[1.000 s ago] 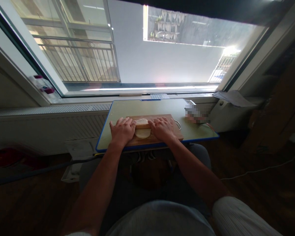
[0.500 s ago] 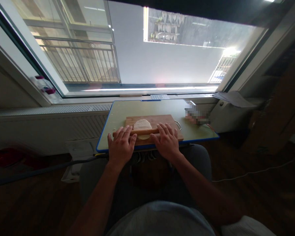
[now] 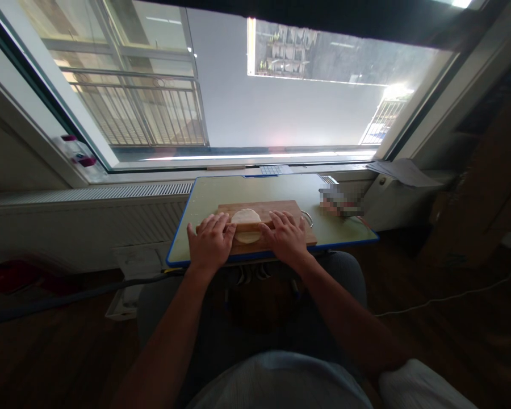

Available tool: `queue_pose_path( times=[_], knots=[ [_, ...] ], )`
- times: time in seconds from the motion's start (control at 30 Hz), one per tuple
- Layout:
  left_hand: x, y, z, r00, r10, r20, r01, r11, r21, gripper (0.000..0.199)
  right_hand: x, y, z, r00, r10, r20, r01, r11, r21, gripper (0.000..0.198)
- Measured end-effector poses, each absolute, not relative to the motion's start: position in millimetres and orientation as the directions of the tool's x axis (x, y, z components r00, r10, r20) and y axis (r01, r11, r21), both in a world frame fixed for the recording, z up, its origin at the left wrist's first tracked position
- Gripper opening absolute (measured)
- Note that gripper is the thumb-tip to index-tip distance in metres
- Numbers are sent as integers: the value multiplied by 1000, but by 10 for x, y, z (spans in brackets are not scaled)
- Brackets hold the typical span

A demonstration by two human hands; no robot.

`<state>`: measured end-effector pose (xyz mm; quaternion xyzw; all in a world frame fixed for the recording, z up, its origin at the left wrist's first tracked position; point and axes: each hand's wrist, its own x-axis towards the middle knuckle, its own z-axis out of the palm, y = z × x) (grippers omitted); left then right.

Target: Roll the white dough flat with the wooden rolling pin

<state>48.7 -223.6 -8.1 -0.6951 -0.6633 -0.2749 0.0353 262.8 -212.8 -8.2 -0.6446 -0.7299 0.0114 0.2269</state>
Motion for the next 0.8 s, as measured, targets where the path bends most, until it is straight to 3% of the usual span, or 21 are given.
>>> queue_pose_path(
  times=[0.23,0.53,0.8],
  knots=[
    [474,-1837,68,-2,948,318,957,-91,277,52,2591,-1772,61,-97,961,259,955,163,-247,57],
    [463,-1480,126,-12,984,180,977,-27,213,55,2574,-1705,385,-340,933,119,940,332,82,42],
    [445,-1293,153,0,996,88,984,-16,179,57,2547,-1653,538,-287,957,29,954,283,97,43]
  ],
)
